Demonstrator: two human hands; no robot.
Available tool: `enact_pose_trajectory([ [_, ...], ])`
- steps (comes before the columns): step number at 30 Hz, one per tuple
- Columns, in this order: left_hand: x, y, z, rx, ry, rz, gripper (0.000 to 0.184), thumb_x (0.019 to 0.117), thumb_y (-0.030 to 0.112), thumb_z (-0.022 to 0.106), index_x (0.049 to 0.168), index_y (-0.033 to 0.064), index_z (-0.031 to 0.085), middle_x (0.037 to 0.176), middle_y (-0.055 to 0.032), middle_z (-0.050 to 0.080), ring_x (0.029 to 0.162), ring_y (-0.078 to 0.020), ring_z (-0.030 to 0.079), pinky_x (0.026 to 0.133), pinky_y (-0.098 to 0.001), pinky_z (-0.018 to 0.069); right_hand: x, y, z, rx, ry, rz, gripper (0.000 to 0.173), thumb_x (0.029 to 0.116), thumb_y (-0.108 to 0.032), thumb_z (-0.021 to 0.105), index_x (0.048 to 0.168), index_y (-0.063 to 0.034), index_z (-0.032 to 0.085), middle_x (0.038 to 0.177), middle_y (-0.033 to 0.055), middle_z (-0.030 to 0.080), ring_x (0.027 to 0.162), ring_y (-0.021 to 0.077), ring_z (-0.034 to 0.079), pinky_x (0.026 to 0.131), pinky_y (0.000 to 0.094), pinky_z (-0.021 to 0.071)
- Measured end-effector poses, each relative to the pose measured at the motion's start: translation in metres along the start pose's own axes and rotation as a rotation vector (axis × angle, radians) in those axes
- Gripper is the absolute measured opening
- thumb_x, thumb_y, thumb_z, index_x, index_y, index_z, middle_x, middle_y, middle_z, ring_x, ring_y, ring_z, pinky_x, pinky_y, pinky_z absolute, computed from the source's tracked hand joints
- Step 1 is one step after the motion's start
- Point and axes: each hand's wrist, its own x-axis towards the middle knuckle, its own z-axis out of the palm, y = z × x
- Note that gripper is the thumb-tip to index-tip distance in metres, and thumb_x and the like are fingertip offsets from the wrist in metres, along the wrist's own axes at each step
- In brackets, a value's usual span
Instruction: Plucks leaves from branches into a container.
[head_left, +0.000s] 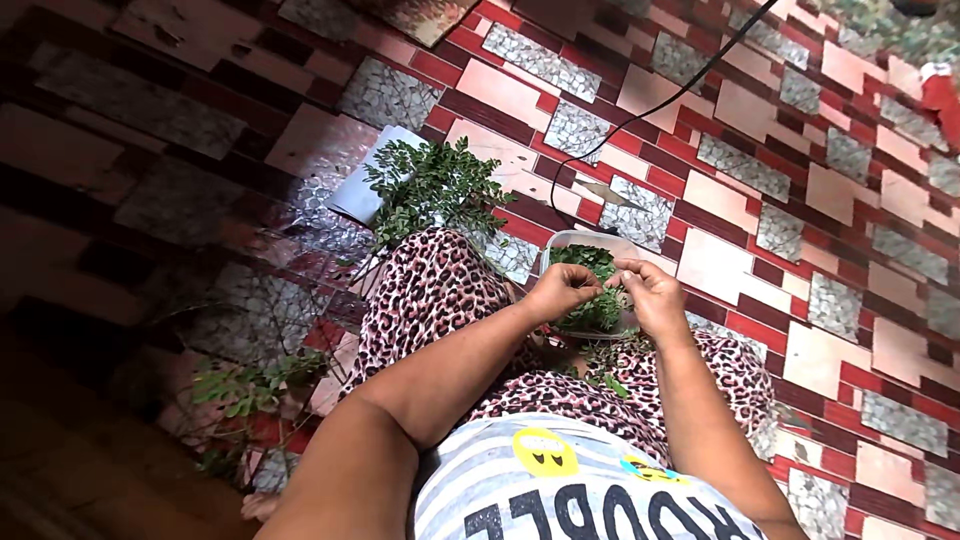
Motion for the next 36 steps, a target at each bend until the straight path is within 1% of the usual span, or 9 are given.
enact_pose_trajectory([
  [2,0.0,0.001,0.0,0.004,-0.001,0.006,0.01,0.0956,0.007,0.067,0.095,-0.0011,0.072,0.083,-0.005,0.068,0.073,-0.0066,0.059,0.07,-0.0269,0.0504,0.0,0.004,0.0,0.0,0.017,0.028,0.024,0.1054,-0.01,0.054,0.125,-0.0041,0.067,0.095,0.0055,0.072,0.076,0.0104,0.063,0.07,0.0307,0.0521],
  [7,-0.001,0.0,0.001,0.015,-0.005,0.01,0.009,0.0953,0.007,0.067,0.094,-0.0006,0.072,0.083,-0.0052,0.068,0.074,-0.007,0.06,0.071,-0.0278,0.0514,0.001,0.011,-0.002,0.06,-0.061,0.108,0.017,0.1019,-0.017,0.063,0.109,-0.0044,0.072,0.103,0.0048,0.07,0.086,0.0097,0.063,0.079,0.0313,0.0525],
  [12,-0.003,0.001,0.002,0.034,-0.021,-0.023,0.009,0.0967,0.007,0.067,0.094,-0.0008,0.071,0.081,-0.0072,0.066,0.071,-0.0115,0.059,0.069,-0.0321,0.0507,-0.003,0.011,0.006,0.135,-0.029,0.021,0.005,0.0944,-0.002,0.067,0.09,-0.0027,0.069,0.115,0.0061,0.069,0.091,0.0089,0.064,0.08,0.0285,0.0546],
  [16,-0.004,0.001,0.002,-0.027,0.002,-0.066,0.011,0.097,0.008,0.066,0.091,-0.0004,0.07,0.078,-0.0056,0.062,0.069,-0.0102,0.055,0.065,-0.0296,0.0476,-0.001,0.013,0.011,0.241,0.156,-0.049,0.006,0.0957,-0.004,0.063,0.093,-0.0037,0.068,0.115,0.0047,0.068,0.094,0.0094,0.064,0.083,0.0293,0.0543],
  [19,-0.004,-0.002,0.0,-0.163,0.048,-0.124,0.011,0.0982,0.011,0.066,0.094,0.0022,0.069,0.08,-0.0029,0.062,0.067,-0.0065,0.052,0.062,-0.0236,0.0437,-0.001,0.015,0.004,0.275,0.177,-0.009,0.014,0.1004,-0.008,0.059,0.107,-0.0019,0.071,0.114,0.0063,0.07,0.099,0.0125,0.066,0.087,0.032,0.0559],
  [22,-0.005,0.002,0.001,-0.257,0.072,-0.174,0.01,0.0995,0.012,0.065,0.096,0.0047,0.069,0.08,-0.0004,0.061,0.062,-0.0038,0.049,0.055,-0.0193,0.0398,-0.005,0.019,0.001,0.338,0.148,0.079,0.018,0.102,-0.007,0.056,0.113,-0.002,0.069,0.109,0.006,0.069,0.093,0.0117,0.066,0.083,0.0301,0.0558],
  [27,-0.007,0.006,0.003,-0.293,0.063,-0.183,0.009,0.1,0.011,0.063,0.098,0.0042,0.07,0.078,-0.0001,0.062,0.061,-0.0033,0.05,0.055,-0.0187,0.0415,-0.014,0.018,0.011,0.563,-0.018,0.164,0.012,0.0975,-0.007,0.06,0.108,-0.0047,0.067,0.102,0.0034,0.07,0.086,0.0101,0.066,0.078,0.0272,0.0565],
  [30,-0.006,0.004,0.003,-0.299,0.057,-0.184,0.009,0.0998,0.01,0.064,0.097,0.0041,0.07,0.076,0.0001,0.061,0.059,-0.0029,0.049,0.054,-0.018,0.0401,-0.013,0.016,0.019,0.59,0.015,0.169,0.009,0.0941,-0.001,0.065,0.101,-0.0043,0.069,0.104,0.005,0.072,0.088,0.0109,0.066,0.078,0.0272,0.0558],
  [36,-0.003,0.001,0.002,-0.3,0.045,-0.168,0.009,0.0988,0.008,0.064,0.094,0.0018,0.069,0.073,0.0,0.06,0.057,-0.0026,0.047,0.053,-0.0181,0.0376,-0.011,0.016,0.025,0.549,0.076,0.143,0.011,0.0936,0.004,0.061,0.092,-0.0035,0.068,0.108,0.0063,0.073,0.089,0.0107,0.066,0.077,0.0273,0.0546],
])
